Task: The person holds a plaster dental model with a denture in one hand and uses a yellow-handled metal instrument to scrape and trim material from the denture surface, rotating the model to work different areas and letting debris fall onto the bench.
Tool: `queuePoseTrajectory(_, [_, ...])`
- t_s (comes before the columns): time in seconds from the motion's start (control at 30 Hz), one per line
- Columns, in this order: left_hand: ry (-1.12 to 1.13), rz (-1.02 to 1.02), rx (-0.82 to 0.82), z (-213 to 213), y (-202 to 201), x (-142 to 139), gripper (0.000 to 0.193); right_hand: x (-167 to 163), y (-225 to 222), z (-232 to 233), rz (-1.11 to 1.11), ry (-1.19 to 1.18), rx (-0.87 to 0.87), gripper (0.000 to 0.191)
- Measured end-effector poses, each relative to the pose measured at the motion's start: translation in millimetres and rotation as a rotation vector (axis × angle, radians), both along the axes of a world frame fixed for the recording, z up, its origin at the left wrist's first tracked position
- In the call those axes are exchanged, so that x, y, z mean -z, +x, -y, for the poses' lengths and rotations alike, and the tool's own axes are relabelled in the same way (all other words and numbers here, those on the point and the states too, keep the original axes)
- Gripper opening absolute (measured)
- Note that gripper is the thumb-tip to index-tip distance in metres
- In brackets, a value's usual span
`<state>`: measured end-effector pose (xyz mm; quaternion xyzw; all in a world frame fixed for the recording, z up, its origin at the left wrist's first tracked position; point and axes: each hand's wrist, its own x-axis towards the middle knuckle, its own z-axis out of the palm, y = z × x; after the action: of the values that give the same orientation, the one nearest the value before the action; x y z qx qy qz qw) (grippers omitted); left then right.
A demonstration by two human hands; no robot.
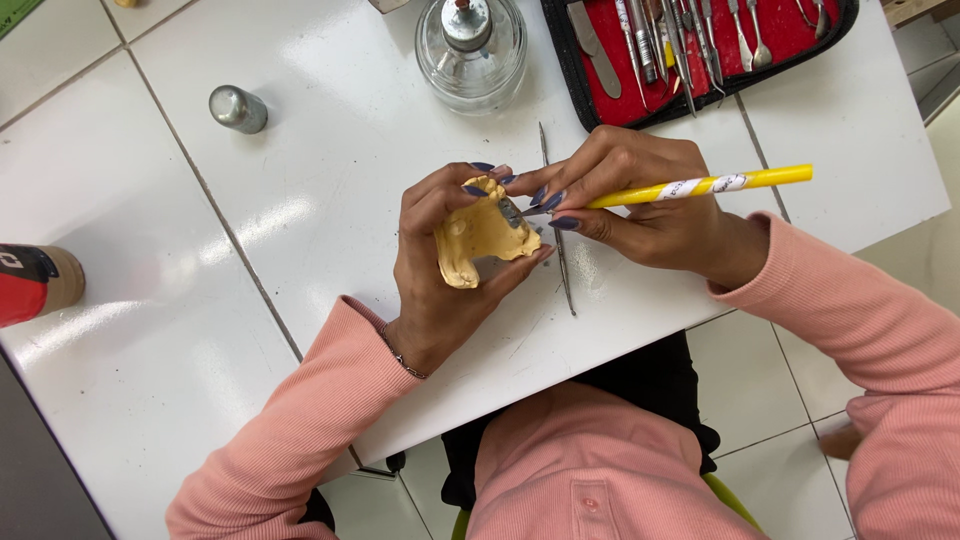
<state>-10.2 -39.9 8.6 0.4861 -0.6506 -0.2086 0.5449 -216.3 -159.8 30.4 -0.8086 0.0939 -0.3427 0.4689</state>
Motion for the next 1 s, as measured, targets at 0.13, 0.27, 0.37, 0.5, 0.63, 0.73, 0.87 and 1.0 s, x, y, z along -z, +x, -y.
queuePoseTrajectory(0.13, [-0.032,0.058,-0.018,1.6,1.0,0.4,0.082,-1.9,-0.5,0.9,-0.001,-0.008,-0.015,0.016])
queuePoseTrajectory(0.27, [-0.023,0.07,-0.017,1.5,2.4,1.7,0.08,-2.5,0.4,1.9,-0.011,-0.02,-0.02,0.015])
queuePoseTrajectory(0.37, [-0.022,0.083,-0.022,1.9,2.9,2.4,0.079,-2.9,-0.6,1.5,-0.044,-0.048,-0.004,0.015])
queuePoseTrajectory(0.5, [-0.019,0.079,-0.018,3.0,2.7,2.7,0.078,-1.6,0.1,1.4,-0.019,-0.007,-0.017,0.015])
queuePoseTrajectory(0.63, [-0.025,0.076,-0.019,3.0,2.8,1.9,0.079,-0.8,0.5,1.9,-0.014,-0.006,-0.028,0.016])
queuePoseTrajectory(0.73, [-0.018,0.093,-0.023,3.1,3.5,1.5,0.081,-1.2,0.7,1.9,-0.022,-0.023,-0.022,0.016])
queuePoseTrajectory(0.87, [0.002,0.1,-0.045,0.9,3.1,2.0,0.083,-4.1,0.3,1.5,-0.048,-0.067,-0.015,0.017])
queuePoseTrajectory(1.0, [0.021,0.047,-0.036,-2.8,3.4,2.5,0.084,-7.7,0.8,-1.5,-0.025,-0.053,-0.031,0.019])
